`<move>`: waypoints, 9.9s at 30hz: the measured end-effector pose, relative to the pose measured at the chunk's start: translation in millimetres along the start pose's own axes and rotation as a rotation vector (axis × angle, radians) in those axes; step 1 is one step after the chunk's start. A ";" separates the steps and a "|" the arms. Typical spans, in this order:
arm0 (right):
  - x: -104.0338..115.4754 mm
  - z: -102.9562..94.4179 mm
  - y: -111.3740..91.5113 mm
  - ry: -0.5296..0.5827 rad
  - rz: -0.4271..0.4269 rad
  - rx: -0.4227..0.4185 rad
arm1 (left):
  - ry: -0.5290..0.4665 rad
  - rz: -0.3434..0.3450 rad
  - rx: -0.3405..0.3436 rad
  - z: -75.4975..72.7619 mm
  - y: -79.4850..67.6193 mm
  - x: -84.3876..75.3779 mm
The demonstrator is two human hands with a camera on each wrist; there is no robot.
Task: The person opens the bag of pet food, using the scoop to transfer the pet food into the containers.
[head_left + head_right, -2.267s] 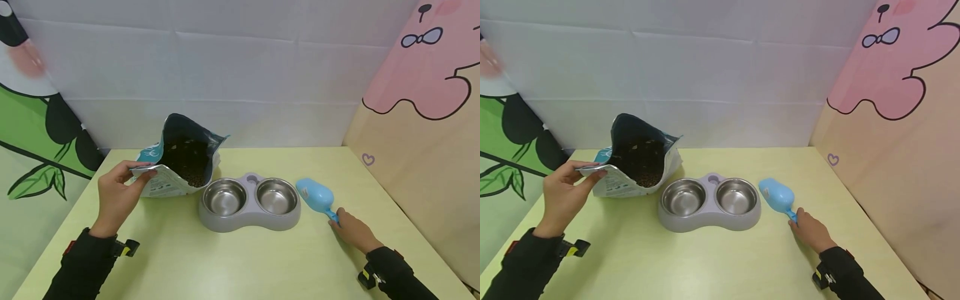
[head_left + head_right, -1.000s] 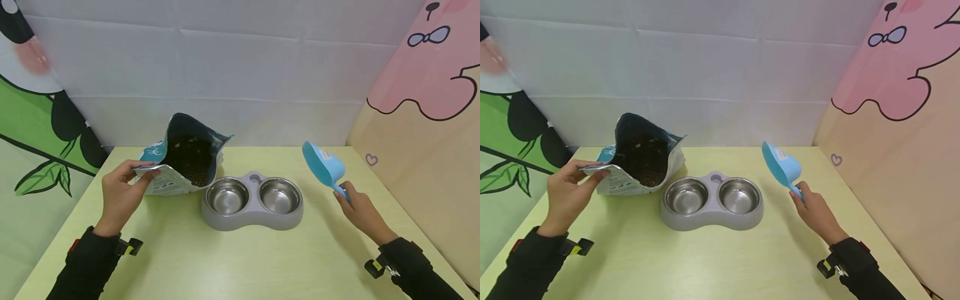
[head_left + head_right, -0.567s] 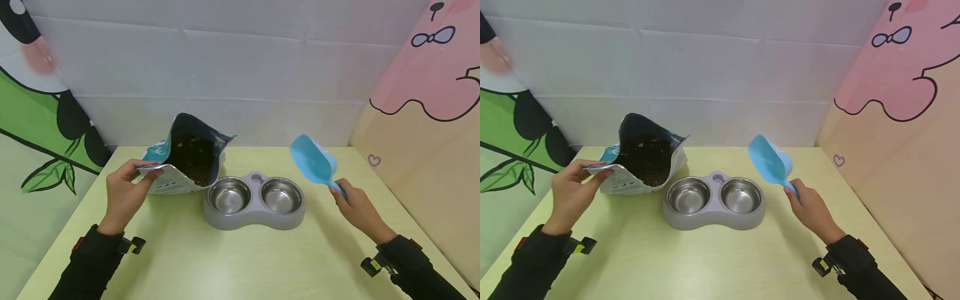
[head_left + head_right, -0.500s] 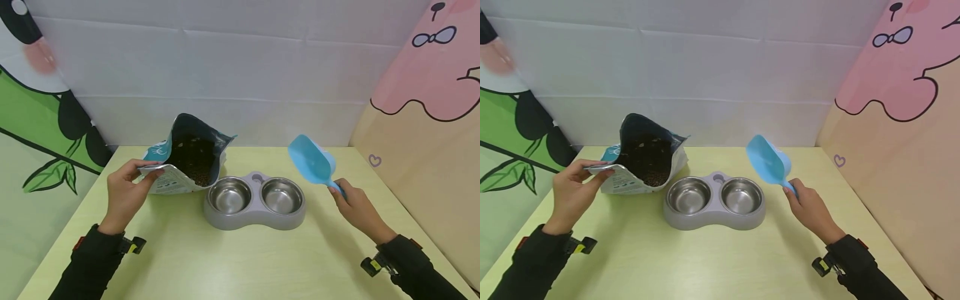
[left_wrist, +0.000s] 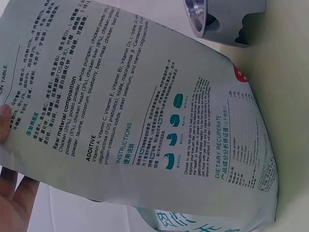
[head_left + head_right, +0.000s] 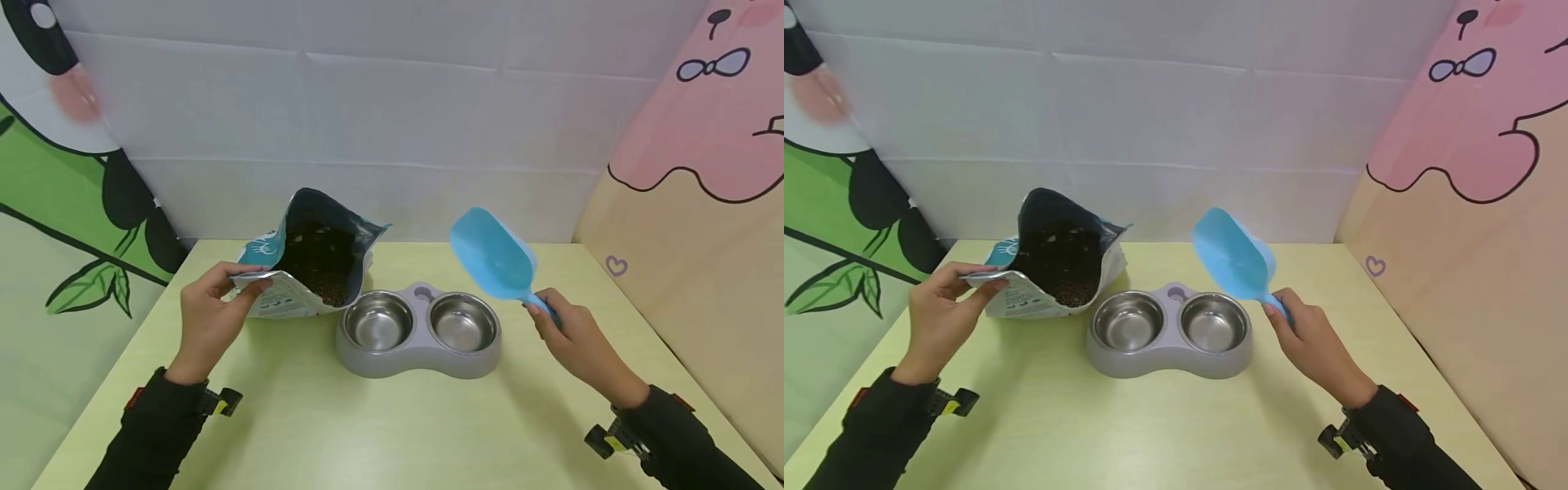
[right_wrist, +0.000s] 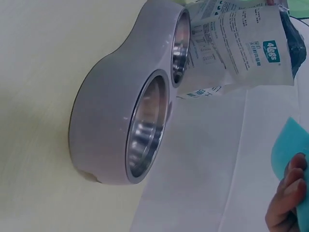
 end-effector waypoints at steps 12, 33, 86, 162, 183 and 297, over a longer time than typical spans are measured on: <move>52.6 -0.8 7.0 -0.013 -0.158 0.006 | -0.004 0.016 -0.001 1.1 -1.2 -3.2; 107.0 -5.6 33.6 -0.137 -0.273 0.119 | 0.007 0.002 -0.003 -0.3 -1.3 -2.9; 172.7 10.7 103.6 -0.533 -0.381 0.282 | -0.015 0.019 -0.004 6.9 2.1 -3.2; 212.7 62.3 181.4 -0.766 -0.174 0.575 | -0.016 -0.003 -0.030 10.9 2.9 -3.0; 213.5 94.1 192.9 -0.978 -0.118 0.645 | -0.013 0.005 -0.039 13.3 2.6 -1.0; 158.0 156.1 230.1 -0.262 0.018 0.812 | -0.051 0.030 -0.027 13.5 8.8 -11.2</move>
Point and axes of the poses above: each hand's wrist, its own y-axis towards the middle knuckle, its own z-axis out of the palm, x = y × z, the point moved 8 cm from there along y, towards the middle knuckle, and after that the axes turned 10 degrees about x, right-handed, at the moved point
